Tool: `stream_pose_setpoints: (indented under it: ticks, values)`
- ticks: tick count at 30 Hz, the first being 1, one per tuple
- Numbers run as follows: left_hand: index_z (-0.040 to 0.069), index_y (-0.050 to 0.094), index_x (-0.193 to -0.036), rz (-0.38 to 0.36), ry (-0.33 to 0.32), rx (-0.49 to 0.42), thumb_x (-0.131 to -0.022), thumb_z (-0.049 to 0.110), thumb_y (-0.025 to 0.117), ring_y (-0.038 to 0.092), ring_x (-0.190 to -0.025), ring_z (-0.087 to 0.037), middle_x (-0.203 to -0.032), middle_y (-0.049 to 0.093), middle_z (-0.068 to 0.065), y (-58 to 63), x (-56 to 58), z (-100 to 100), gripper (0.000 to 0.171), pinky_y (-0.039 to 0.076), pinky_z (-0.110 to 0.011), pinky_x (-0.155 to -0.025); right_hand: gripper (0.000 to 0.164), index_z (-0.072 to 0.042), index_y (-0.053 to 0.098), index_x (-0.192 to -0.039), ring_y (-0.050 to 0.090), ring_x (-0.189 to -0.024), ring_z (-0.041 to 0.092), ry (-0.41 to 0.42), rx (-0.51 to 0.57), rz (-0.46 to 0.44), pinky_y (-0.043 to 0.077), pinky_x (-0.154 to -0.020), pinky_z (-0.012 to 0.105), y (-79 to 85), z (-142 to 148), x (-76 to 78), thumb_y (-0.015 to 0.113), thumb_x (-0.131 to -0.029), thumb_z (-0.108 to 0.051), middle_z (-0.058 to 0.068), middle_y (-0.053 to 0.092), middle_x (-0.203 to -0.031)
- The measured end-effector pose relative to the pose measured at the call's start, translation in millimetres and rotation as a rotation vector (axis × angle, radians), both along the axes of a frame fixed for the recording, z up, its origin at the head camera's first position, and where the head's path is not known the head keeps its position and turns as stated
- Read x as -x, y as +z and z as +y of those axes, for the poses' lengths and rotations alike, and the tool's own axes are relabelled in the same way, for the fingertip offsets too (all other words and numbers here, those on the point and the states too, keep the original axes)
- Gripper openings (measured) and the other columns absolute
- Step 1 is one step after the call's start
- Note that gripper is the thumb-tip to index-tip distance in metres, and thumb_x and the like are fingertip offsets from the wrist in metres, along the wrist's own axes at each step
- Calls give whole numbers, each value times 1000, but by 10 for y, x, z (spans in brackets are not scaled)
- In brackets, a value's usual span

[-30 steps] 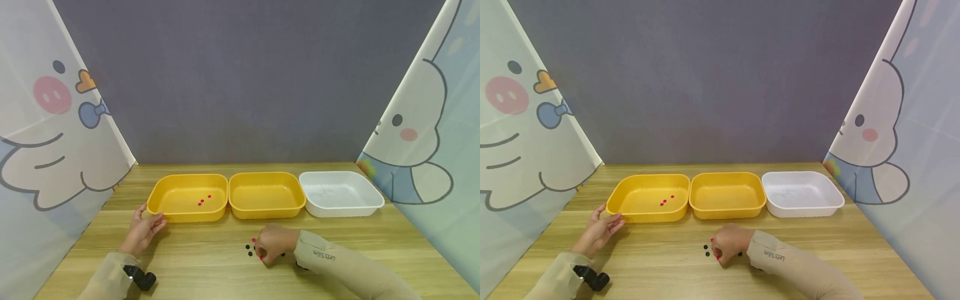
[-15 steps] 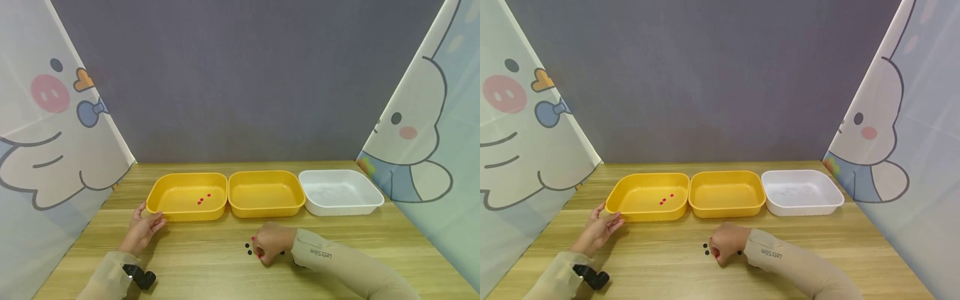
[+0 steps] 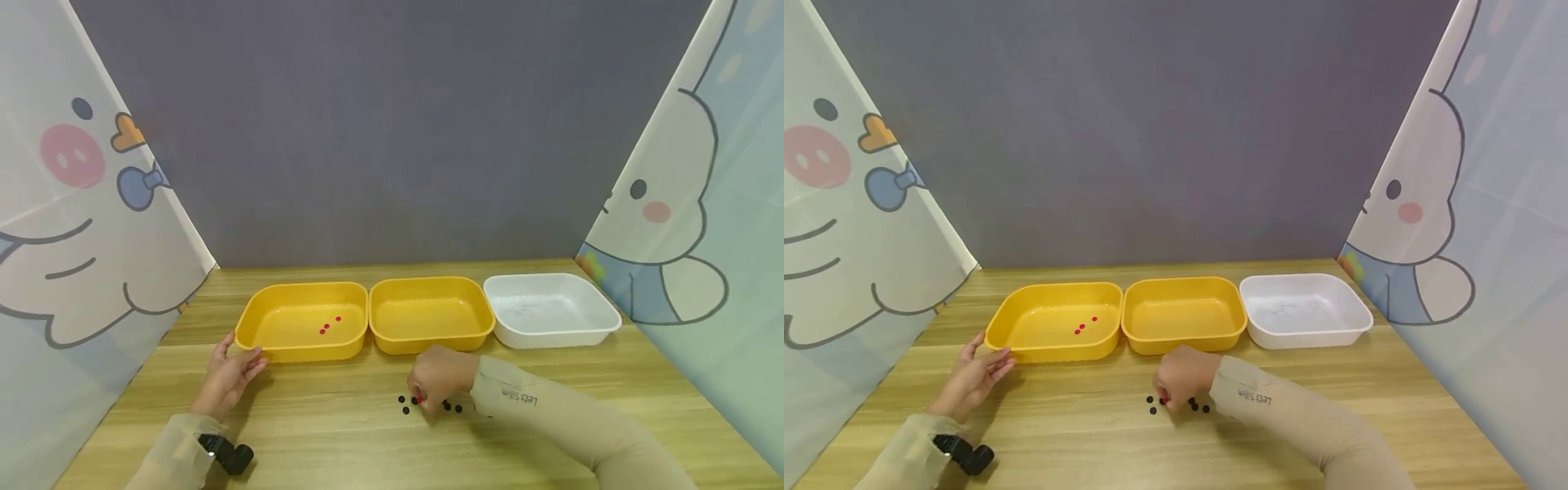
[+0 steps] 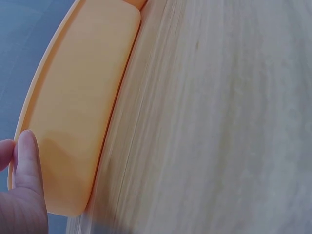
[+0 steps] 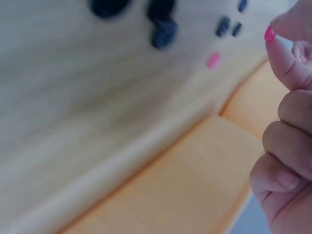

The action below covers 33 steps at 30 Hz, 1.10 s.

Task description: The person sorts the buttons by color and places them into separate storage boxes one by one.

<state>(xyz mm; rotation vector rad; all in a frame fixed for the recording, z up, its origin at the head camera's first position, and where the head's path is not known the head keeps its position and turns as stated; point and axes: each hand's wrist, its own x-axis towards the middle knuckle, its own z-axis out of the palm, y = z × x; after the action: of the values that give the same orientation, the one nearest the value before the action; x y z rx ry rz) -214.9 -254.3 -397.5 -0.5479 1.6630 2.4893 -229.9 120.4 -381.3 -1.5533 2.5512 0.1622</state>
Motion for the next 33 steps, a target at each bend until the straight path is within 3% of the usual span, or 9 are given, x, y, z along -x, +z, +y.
stream_pose_setpoints:
  ticks: [13, 19, 26, 33]
  values:
    - [29, -15, -152, -9, 2, -13, -97, -5, 46, 65, -65, -10, -71, 61, -1, 9, 13, -8, 89, 58, -22, -72, 5, -22, 71, -73, 39, -50, -1, -27, 98, 2, 35, -47, 12, 284, -55, 141, 73, -73, -26, -17, 52, -58]
    - [28, -15, -152, -14, -4, -1, -97, -4, 46, 64, -65, -10, -72, 59, -1, 3, 11, -5, 89, 58, -21, -72, 5, -21, 70, -72, 38, -49, 0, -20, 113, 13, 34, -46, 12, 324, -93, 187, 72, -72, -25, -17, 47, -55]
    - [28, -15, -152, -12, -14, 7, -97, -3, 46, 64, -65, -10, -73, 59, -1, 1, 13, -4, 88, 58, -21, -72, 4, -21, 69, -69, 41, -52, 1, -19, 114, 59, 36, -47, 13, 367, -145, 211, 71, -71, -24, -16, 51, -58]
    - [32, -14, -152, -23, 3, -37, -97, -4, 47, 64, -65, -11, -72, 60, -1, 13, 10, 0, 90, 58, -22, -72, 5, -22, 65, -67, 43, -52, 2, -31, 139, 76, 37, -48, 14, 412, -196, 255, 70, -69, -23, -16, 51, -59]
